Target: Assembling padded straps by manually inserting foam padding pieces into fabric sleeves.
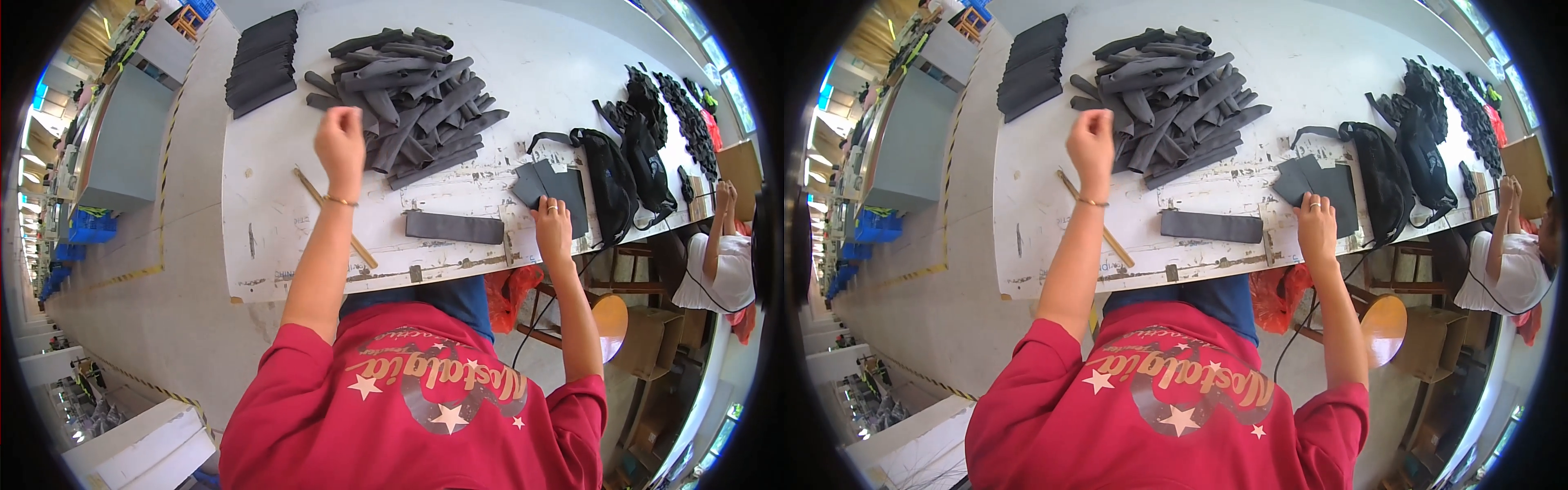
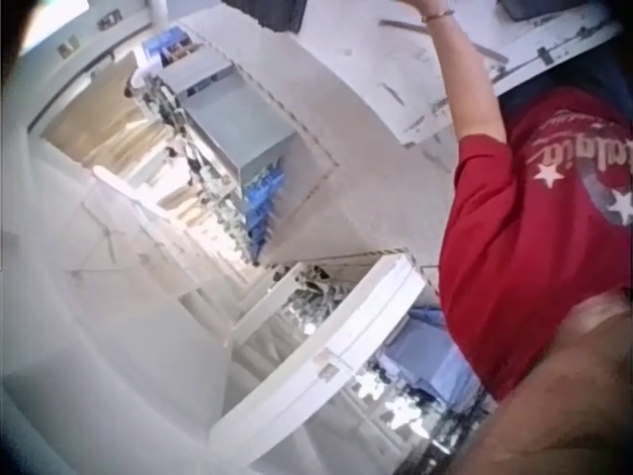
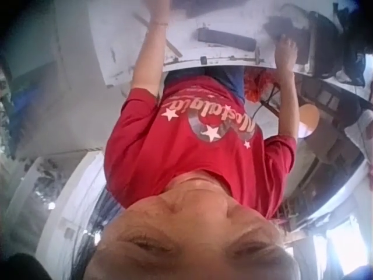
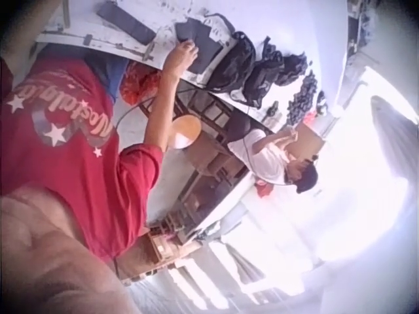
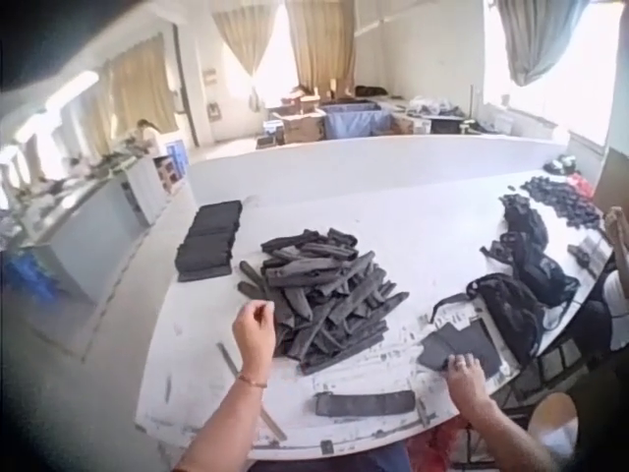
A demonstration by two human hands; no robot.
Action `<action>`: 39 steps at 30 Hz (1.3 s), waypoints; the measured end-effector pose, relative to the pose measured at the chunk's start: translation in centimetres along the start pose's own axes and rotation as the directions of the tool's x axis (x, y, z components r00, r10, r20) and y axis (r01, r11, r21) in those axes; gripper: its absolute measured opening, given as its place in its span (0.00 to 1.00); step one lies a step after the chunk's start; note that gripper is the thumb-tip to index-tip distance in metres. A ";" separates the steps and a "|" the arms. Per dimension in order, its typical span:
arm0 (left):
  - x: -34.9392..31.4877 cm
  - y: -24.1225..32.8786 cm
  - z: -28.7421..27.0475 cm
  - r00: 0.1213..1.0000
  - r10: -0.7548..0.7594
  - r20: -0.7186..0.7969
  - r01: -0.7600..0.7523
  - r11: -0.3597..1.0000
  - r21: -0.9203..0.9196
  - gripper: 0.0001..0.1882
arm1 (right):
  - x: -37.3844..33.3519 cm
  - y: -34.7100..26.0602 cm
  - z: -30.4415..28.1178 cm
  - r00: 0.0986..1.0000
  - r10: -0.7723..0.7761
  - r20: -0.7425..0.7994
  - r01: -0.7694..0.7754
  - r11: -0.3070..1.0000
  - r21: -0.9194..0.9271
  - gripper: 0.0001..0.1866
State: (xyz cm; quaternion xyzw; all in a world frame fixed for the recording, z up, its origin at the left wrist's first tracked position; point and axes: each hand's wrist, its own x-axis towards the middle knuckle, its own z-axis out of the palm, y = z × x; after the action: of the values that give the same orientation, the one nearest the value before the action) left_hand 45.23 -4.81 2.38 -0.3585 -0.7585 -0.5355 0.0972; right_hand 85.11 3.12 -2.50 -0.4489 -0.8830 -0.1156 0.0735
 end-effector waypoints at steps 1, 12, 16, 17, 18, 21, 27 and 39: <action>1.4 -1.4 -0.4 0.993 -0.116 0.028 0.116 0.993 0.013 0.12 | -0.1 -0.2 0.0 0.996 -0.087 -0.010 0.086 0.995 -0.049 0.16; 3.6 -7.4 3.0 0.788 -0.546 0.285 0.577 0.816 -0.031 0.22 | 0.1 -0.2 -0.5 0.958 -0.286 -0.027 0.287 0.958 0.006 0.11; 3.3 -7.7 0.9 0.809 -0.550 0.206 0.588 0.754 -0.294 0.17 | 0.0 0.4 -1.9 0.992 -0.054 -0.111 0.090 0.933 0.347 0.09; 2.5 -6.1 0.4 0.755 -0.608 0.244 0.649 0.643 -0.407 0.14 | -0.2 1.2 -2.0 0.975 0.107 -0.195 0.006 0.865 0.503 0.10; 1.8 -4.1 -0.5 0.700 -0.654 0.286 0.690 0.519 -0.505 0.12 | 0.1 2.0 -2.6 0.927 0.164 -0.338 0.044 0.847 0.531 0.13; -0.7 0.5 -2.9 0.737 -0.578 0.350 0.630 0.399 -0.666 0.11 | 2.2 -1.2 -7.1 0.863 0.442 -0.245 -0.083 0.603 0.794 0.13; -4.3 5.9 -4.1 0.706 -0.504 0.498 0.603 0.059 -0.795 0.09 | 3.3 -13.3 -13.6 0.962 0.002 0.273 -0.271 -0.113 0.956 0.12; -6.9 7.8 -4.5 0.591 -0.449 0.670 0.737 -0.036 -0.674 0.07 | 6.1 -16.7 -10.8 0.863 0.235 -0.447 0.284 0.507 0.814 0.14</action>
State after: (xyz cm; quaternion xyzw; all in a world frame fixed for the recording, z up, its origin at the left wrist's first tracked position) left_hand 54.20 -10.50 6.39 -0.0382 -0.3786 -0.7980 -0.4673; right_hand 68.28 -4.59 7.06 -0.2917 -0.7757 0.2242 0.5128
